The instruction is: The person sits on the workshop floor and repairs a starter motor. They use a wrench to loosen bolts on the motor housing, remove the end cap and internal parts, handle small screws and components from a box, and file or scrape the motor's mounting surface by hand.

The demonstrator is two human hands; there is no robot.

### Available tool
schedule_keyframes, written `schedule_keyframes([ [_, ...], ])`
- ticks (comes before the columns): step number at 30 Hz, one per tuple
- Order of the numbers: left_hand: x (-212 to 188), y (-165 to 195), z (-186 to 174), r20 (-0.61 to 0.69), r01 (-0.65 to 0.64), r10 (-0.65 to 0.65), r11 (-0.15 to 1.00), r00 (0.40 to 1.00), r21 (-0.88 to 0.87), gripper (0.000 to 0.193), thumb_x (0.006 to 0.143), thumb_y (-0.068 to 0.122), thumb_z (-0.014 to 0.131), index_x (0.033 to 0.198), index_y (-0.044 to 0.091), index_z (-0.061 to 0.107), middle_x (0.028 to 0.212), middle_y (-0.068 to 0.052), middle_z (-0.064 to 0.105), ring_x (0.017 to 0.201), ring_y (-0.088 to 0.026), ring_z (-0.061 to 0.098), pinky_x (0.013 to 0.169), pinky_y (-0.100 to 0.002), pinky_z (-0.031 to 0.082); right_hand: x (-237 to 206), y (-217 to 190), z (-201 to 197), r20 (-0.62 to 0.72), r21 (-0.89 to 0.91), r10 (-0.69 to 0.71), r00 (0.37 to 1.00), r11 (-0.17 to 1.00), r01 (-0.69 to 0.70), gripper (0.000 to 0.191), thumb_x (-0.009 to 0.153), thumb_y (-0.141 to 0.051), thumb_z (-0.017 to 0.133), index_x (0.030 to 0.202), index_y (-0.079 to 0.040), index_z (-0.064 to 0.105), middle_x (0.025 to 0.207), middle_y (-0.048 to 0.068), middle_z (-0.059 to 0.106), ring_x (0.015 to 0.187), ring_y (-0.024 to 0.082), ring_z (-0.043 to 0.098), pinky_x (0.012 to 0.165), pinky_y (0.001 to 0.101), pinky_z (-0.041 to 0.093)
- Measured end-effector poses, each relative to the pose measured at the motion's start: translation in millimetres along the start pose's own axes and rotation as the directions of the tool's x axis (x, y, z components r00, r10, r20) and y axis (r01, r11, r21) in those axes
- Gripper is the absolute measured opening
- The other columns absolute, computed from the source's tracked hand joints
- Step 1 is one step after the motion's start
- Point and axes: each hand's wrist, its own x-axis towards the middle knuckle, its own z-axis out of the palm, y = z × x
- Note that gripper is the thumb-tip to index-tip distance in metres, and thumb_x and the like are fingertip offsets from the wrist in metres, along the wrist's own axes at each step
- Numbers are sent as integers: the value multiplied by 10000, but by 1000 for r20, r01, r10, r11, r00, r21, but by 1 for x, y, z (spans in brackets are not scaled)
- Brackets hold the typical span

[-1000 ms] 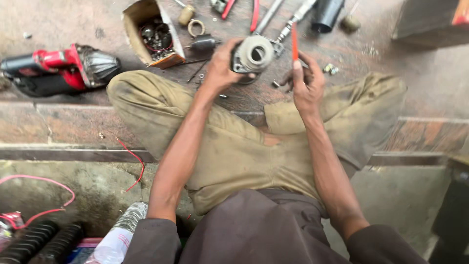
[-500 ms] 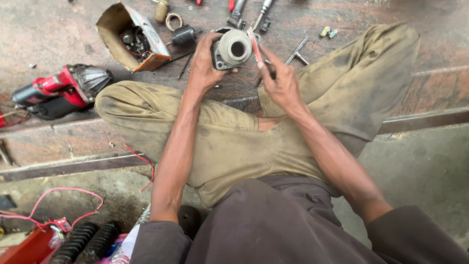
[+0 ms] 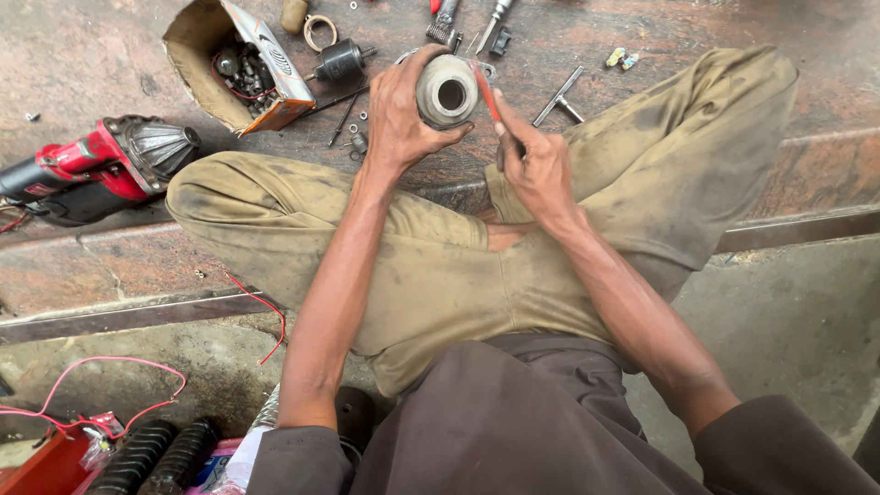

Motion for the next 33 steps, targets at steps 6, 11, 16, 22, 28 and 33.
schedule_keyframes([
  [6, 2, 1, 2, -15, 4, -4, 1000, 1000, -8, 935, 598, 351, 978, 1391, 118, 541, 1279, -72, 673, 1153, -299, 637, 1018, -455, 433, 38, -3, -5, -1, -195, -161, 987, 968, 158, 356, 1049, -94, 710, 1400, -142, 683, 650, 182, 606, 522, 302, 588, 543, 432, 434],
  [11, 2, -2, 2, -32, 15, -15, 1000, 999, 3, 894, 618, 342, 956, 1389, 133, 554, 1278, -66, 682, 1177, -294, 642, 1011, -442, 438, 9, -19, -17, 21, -142, -101, 995, 985, 103, 362, 1051, -100, 686, 1411, -128, 666, 677, 184, 606, 526, 286, 601, 559, 423, 449],
  [16, 3, -1, 2, -30, -19, 19, 1000, 999, -6, 907, 631, 366, 971, 1393, 122, 543, 1294, -78, 680, 1166, -296, 640, 1034, -454, 435, 20, -12, -13, 31, -126, -70, 997, 989, 73, 366, 1049, -89, 684, 1413, -123, 671, 659, 169, 625, 527, 285, 617, 545, 420, 453],
  [22, 4, 1, 2, -24, 0, 0, 1000, 1000, -20, 944, 582, 318, 952, 1409, 122, 542, 1265, -87, 684, 1154, -299, 645, 1042, -450, 440, 14, -6, -15, 120, 92, 24, 992, 995, -35, 391, 1056, -61, 631, 1445, -97, 624, 656, 137, 629, 538, 141, 641, 560, 326, 495],
  [28, 2, 0, 1, 2, 8, -8, 1000, 1000, -17, 927, 619, 324, 977, 1415, 138, 541, 1271, -79, 688, 1182, -298, 640, 1049, -445, 440, 15, -7, -10, 92, 94, 78, 993, 992, -86, 350, 1055, -75, 658, 1405, -75, 648, 663, 165, 627, 545, 125, 617, 551, 321, 474],
  [33, 4, -1, 4, -3, 6, -5, 1000, 1000, 16, 931, 614, 307, 963, 1422, 151, 528, 1273, -83, 684, 1208, -303, 641, 1050, -453, 437, 29, 0, -15, 72, -43, -64, 995, 997, 67, 329, 1048, -89, 713, 1376, -89, 698, 832, 248, 643, 535, 270, 531, 551, 366, 459],
])
